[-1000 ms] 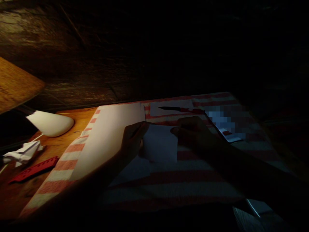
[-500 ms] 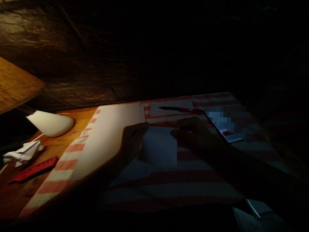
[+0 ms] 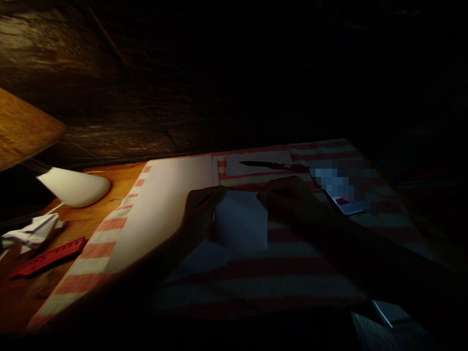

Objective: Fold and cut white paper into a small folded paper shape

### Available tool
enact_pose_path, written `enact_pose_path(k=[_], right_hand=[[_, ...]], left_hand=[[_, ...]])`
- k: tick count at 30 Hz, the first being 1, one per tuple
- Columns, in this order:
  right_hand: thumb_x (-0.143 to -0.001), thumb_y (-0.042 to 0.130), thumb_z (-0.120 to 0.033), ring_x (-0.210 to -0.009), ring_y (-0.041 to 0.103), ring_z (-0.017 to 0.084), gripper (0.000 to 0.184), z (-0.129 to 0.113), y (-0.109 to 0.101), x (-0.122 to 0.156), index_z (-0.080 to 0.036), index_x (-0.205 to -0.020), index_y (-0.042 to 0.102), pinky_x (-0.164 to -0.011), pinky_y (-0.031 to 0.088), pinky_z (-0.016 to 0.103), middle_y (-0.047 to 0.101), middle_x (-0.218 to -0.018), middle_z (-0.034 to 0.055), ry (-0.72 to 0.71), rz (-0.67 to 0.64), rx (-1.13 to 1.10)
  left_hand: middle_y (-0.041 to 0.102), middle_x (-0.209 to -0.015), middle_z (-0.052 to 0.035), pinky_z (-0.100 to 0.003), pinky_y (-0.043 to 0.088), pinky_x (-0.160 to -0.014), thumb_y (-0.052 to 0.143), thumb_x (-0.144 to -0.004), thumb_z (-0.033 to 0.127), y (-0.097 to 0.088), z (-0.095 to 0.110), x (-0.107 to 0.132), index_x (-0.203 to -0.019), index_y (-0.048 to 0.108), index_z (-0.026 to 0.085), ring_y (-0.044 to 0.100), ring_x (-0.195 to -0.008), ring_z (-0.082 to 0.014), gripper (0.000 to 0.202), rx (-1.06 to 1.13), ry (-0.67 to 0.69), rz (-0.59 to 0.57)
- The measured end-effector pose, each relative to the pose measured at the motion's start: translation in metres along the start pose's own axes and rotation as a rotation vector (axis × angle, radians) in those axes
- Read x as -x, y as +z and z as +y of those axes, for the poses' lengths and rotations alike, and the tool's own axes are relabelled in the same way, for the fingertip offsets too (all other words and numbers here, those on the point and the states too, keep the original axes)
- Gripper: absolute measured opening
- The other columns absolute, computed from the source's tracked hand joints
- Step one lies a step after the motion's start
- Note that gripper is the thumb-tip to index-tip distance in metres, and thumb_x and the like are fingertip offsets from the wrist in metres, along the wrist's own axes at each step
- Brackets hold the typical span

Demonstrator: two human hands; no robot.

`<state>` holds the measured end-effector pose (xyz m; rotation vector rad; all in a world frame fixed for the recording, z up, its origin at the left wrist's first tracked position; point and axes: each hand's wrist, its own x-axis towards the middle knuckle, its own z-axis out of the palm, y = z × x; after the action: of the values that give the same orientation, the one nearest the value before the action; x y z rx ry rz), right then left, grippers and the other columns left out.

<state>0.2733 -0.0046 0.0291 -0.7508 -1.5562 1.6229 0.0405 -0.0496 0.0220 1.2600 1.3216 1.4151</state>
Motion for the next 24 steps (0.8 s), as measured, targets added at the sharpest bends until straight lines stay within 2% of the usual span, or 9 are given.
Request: enact_pose_path(k=[4, 9, 15, 17, 21, 24], right_hand=[[-0.087, 0.079, -0.038, -0.066, 0.054, 0.012, 0.024, 0.0033, -0.0003, -0.0011, -0.016, -0.076, 0.075, -0.059, 0.041, 0.026, 0.065, -0.072, 0.0017, 0.001, 0.000, 0.000], [-0.086, 0.079, -0.039, -0.067, 0.057, 0.014, 0.024, 0.0037, 0.0005, -0.0016, -0.016, -0.077, 0.076, -0.060, 0.044, 0.028, 0.067, -0.074, 0.0032, 0.006, 0.016, -0.013], [-0.086, 0.080, -0.038, -0.065, 0.054, 0.013, 0.025, 0.0016, -0.0018, -0.0020, -0.015, -0.076, 0.076, -0.057, 0.040, 0.026, 0.066, -0.072, 0.0025, -0.038, -0.005, 0.027], [-0.087, 0.079, -0.039, -0.064, 0.053, 0.012, 0.026, 0.0021, -0.0029, -0.0022, -0.015, -0.077, 0.076, -0.057, 0.038, 0.026, 0.065, -0.071, 0.0022, -0.042, -0.009, 0.050], [-0.091, 0.075, -0.041, -0.062, 0.050, 0.012, 0.032, 0.0050, -0.0054, -0.0020, -0.016, -0.071, 0.072, -0.058, 0.038, 0.028, 0.059, -0.067, 0.0002, -0.018, -0.033, 0.086], [-0.091, 0.076, -0.041, -0.063, 0.052, 0.013, 0.031, 0.0061, -0.0067, -0.0016, -0.016, -0.072, 0.072, -0.060, 0.040, 0.029, 0.061, -0.069, 0.0008, -0.014, -0.038, 0.131]], left_hand=[[0.056, -0.054, 0.0016, -0.026, 0.037, -0.047, 0.084, -0.079, 0.051, 0.0008, 0.0000, -0.0007, -0.060, 0.067, 0.019, 0.049, -0.050, -0.0118, 0.041, 0.044, -0.055, -0.008], [0.047, -0.048, 0.0038, -0.025, 0.030, -0.044, 0.084, -0.078, 0.054, 0.0010, 0.0017, -0.0007, -0.053, 0.058, 0.019, 0.041, -0.045, -0.0097, 0.049, 0.000, -0.059, 0.009], [0.039, -0.046, 0.0057, -0.026, 0.021, -0.041, 0.083, -0.076, 0.062, 0.0012, 0.0019, -0.0021, -0.052, 0.051, 0.021, 0.032, -0.041, -0.0081, 0.057, 0.038, -0.068, 0.026], [0.040, -0.046, 0.0056, -0.026, 0.022, -0.040, 0.084, -0.076, 0.059, 0.0010, 0.0014, -0.0020, -0.052, 0.052, 0.021, 0.034, -0.041, -0.0085, 0.056, 0.036, -0.060, 0.022], [0.050, -0.048, 0.0027, -0.027, 0.031, -0.042, 0.082, -0.081, 0.055, -0.0002, -0.0001, -0.0014, -0.057, 0.059, 0.021, 0.047, -0.044, -0.0120, 0.048, 0.034, -0.039, 0.005], [0.055, -0.050, 0.0014, -0.027, 0.033, -0.042, 0.082, -0.081, 0.054, -0.0018, -0.0015, -0.0022, -0.060, 0.064, 0.020, 0.051, -0.046, -0.0133, 0.044, 0.035, -0.030, -0.003]])
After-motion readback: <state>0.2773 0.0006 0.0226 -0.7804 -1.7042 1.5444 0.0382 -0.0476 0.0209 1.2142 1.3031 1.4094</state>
